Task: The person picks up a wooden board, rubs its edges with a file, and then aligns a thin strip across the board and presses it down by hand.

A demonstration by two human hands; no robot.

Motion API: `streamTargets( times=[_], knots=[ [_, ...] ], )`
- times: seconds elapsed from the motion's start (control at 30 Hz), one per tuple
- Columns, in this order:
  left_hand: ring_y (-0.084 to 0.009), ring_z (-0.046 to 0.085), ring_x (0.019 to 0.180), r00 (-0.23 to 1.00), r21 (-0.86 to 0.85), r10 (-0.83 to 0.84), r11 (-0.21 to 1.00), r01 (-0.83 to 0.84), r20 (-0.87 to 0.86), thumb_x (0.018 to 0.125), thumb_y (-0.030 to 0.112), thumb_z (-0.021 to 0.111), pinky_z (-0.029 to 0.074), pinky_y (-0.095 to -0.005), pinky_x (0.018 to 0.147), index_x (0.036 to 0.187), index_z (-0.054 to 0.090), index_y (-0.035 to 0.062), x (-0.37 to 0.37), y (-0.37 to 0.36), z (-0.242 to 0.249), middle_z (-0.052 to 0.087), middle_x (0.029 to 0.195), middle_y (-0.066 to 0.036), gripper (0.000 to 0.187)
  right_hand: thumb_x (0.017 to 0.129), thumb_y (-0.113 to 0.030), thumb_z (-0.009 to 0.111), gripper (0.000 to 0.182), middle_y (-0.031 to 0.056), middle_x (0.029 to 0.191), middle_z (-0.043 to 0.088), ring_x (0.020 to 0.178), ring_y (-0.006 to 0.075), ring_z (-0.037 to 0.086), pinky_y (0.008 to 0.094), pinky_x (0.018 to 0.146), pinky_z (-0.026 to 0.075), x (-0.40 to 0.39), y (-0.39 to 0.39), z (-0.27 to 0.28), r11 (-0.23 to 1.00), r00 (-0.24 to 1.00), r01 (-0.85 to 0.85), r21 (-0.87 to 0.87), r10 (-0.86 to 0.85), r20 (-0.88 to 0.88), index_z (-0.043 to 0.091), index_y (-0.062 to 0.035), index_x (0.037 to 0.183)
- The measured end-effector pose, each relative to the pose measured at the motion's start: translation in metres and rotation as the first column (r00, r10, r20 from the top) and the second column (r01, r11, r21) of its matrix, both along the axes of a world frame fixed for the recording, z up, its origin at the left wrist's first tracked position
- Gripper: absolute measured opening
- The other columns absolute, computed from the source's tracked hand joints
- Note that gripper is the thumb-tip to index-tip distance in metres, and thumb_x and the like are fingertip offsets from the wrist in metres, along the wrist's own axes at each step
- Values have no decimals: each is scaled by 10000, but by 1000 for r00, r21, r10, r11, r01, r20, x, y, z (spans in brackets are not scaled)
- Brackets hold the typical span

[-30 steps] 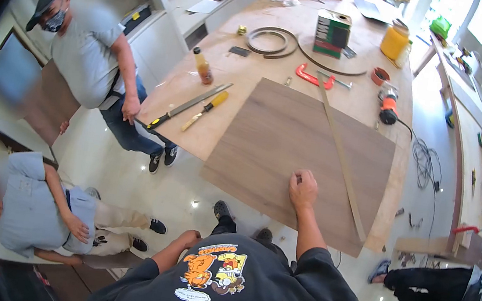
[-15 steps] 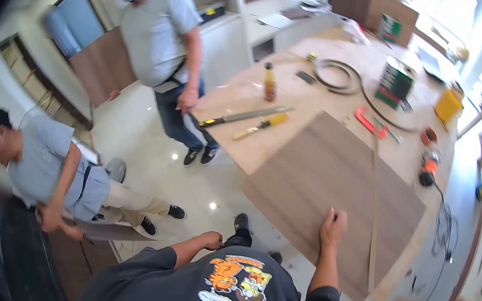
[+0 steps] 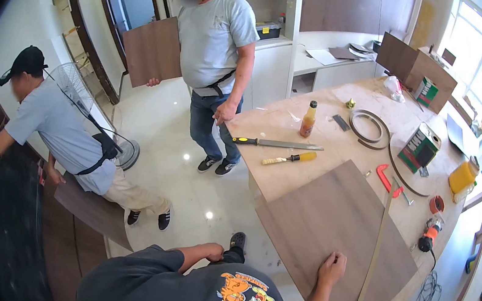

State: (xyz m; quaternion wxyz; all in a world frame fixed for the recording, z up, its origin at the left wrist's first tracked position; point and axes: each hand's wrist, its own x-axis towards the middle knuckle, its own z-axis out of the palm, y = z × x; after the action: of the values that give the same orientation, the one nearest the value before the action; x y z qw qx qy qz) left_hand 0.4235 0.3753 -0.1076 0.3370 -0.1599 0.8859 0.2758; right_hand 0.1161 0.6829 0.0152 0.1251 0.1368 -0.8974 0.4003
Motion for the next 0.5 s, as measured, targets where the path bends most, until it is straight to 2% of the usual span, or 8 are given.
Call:
streamTargets(
  times=[0.1, 0.2, 0.37, 0.5],
  knots=[
    [-384, 626, 981, 999, -10, 10, 1000, -9, 53, 852, 308, 599, 493, -457, 844, 975, 701, 14, -4, 3, 19, 667, 1003, -214, 335, 851, -123, 606, 104, 124, 840, 604, 751, 265, 594, 372, 694, 475, 0, 0, 0, 1000, 1000, -8, -13, 8, 8, 603, -20, 866],
    [-397, 633, 916, 1000, 0, -13, 1000, 13, 20, 829, 304, 567, 483, -467, 811, 911, 706, 15, -2, -1, 9, 667, 936, -229, 331, 838, -125, 619, 102, 115, 810, 612, 726, 250, 595, 366, 683, 478, 1, -1, 2, 1000, 999, -6, -28, 7, 33, 608, -25, 857],
    [-394, 630, 926, 999, 6, -2, 1000, 2, 36, 838, 311, 572, 482, -468, 816, 915, 707, 19, -3, -4, -5, 666, 954, -226, 331, 849, -141, 617, 109, 115, 781, 613, 708, 249, 589, 364, 680, 475, 1, 1, -2, 999, 999, -11, -40, 13, 32, 610, -32, 862],
    [-398, 626, 924, 999, -17, -8, 1000, 9, 40, 847, 317, 573, 481, -471, 815, 922, 707, 21, 1, -2, -9, 666, 952, -224, 333, 860, -92, 594, 75, 113, 818, 589, 741, 250, 575, 356, 694, 465, 3, 1, 2, 996, 999, -4, -92, 8, 35, 598, -17, 858]
  ],
)
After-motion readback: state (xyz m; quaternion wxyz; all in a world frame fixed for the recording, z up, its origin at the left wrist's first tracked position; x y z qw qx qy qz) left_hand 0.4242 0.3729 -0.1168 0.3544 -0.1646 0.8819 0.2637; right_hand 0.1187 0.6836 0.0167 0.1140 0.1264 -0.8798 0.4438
